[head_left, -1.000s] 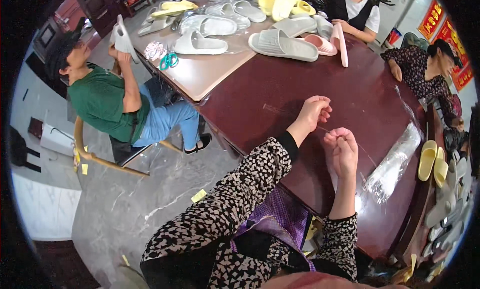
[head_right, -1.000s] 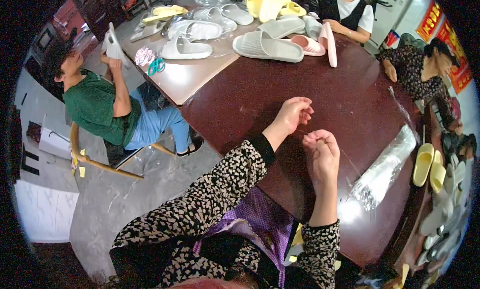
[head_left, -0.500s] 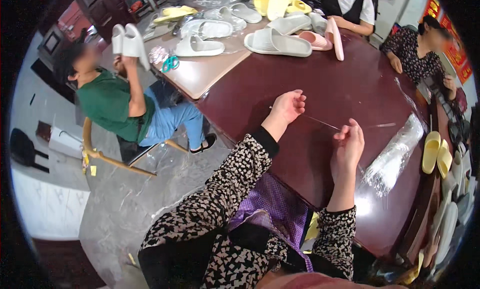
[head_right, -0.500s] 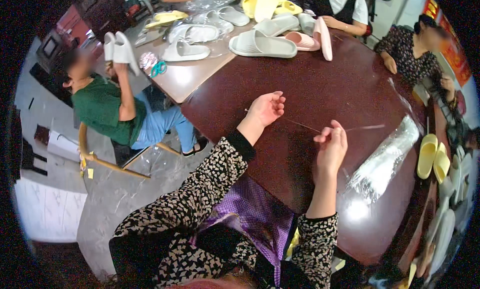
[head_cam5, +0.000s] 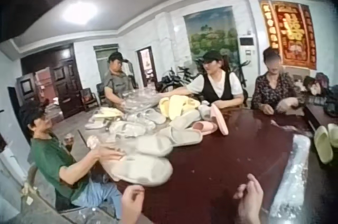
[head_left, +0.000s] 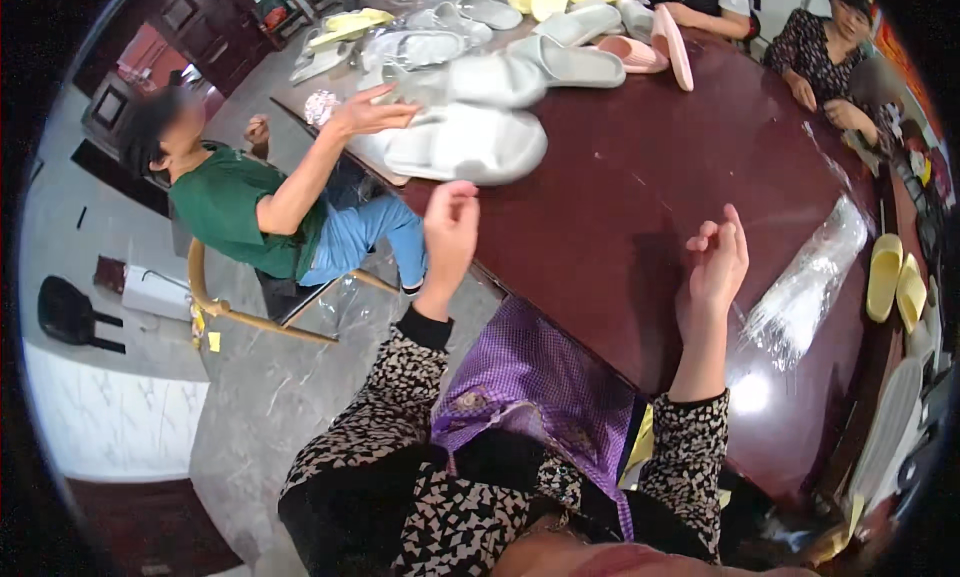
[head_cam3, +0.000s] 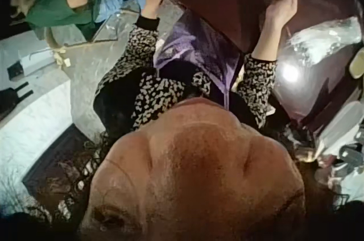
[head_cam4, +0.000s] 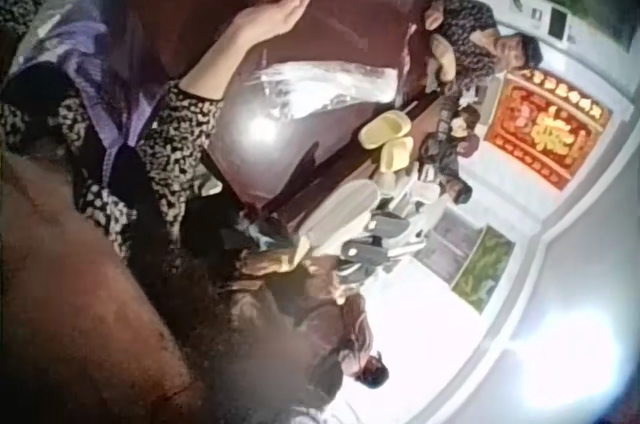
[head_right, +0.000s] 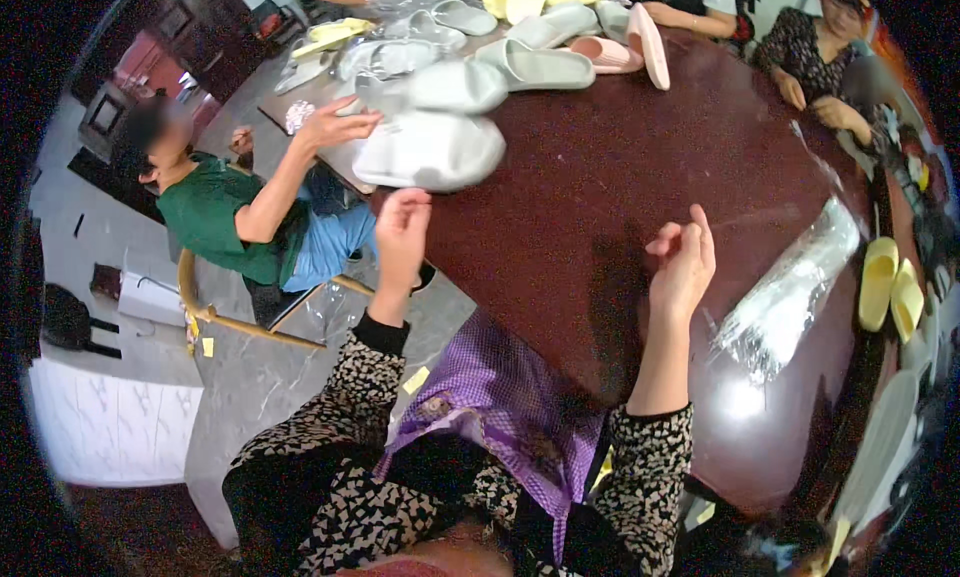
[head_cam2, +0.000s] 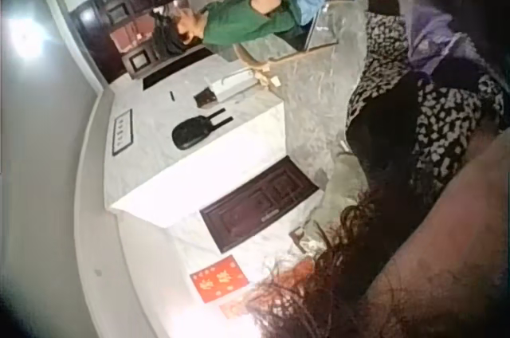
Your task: The person pairs slippers together by threading plastic fasteners through each pair and locking the fastener ends by hand.
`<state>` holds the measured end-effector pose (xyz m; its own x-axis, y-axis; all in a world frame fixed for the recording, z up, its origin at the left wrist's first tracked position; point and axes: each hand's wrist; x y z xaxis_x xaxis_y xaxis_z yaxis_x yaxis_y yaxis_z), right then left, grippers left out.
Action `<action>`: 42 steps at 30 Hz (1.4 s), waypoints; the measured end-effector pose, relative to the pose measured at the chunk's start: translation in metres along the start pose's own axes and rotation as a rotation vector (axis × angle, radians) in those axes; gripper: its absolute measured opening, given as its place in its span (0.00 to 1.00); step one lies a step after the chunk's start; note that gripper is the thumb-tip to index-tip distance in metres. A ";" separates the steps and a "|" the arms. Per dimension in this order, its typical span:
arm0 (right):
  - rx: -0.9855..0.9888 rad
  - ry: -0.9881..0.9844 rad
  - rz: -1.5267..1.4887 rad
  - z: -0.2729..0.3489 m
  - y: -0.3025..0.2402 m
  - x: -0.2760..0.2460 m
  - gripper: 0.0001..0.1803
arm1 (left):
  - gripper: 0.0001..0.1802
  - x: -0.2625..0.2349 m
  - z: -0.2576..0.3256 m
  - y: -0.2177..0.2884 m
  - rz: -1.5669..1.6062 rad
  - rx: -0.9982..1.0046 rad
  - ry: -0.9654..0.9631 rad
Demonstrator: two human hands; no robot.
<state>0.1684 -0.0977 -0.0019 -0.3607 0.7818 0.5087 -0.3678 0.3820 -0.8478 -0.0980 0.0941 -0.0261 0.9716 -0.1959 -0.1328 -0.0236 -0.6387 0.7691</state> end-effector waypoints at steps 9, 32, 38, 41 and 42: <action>-0.012 0.031 -0.053 -0.010 -0.002 -0.010 0.15 | 0.17 -0.029 -0.064 -0.030 -0.769 0.494 -0.205; 0.073 -0.147 0.026 -0.001 -0.015 -0.009 0.14 | 0.12 0.085 -0.167 -0.064 -0.560 0.368 -0.960; 0.091 -0.181 0.039 -0.002 -0.018 -0.011 0.14 | 0.12 0.123 -0.131 -0.034 -0.521 0.417 -1.018; 0.079 -0.257 0.020 0.000 -0.021 -0.012 0.14 | 0.12 0.143 -0.104 -0.007 -0.432 0.308 -1.085; 0.081 -0.257 0.017 0.001 -0.021 -0.009 0.14 | 0.12 0.146 -0.096 -0.007 -0.393 0.245 -1.092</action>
<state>0.1788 -0.1129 0.0118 -0.5694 0.6332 0.5243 -0.4231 0.3210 -0.8473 0.0667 0.1413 0.0095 0.2094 -0.4101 -0.8877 0.0716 -0.8989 0.4322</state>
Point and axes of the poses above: each hand's wrist, its own z-axis away from the middle knuckle, its own x-axis out of the palm, y = z × x, and after that the axes turned 9 degrees about x, right-handed
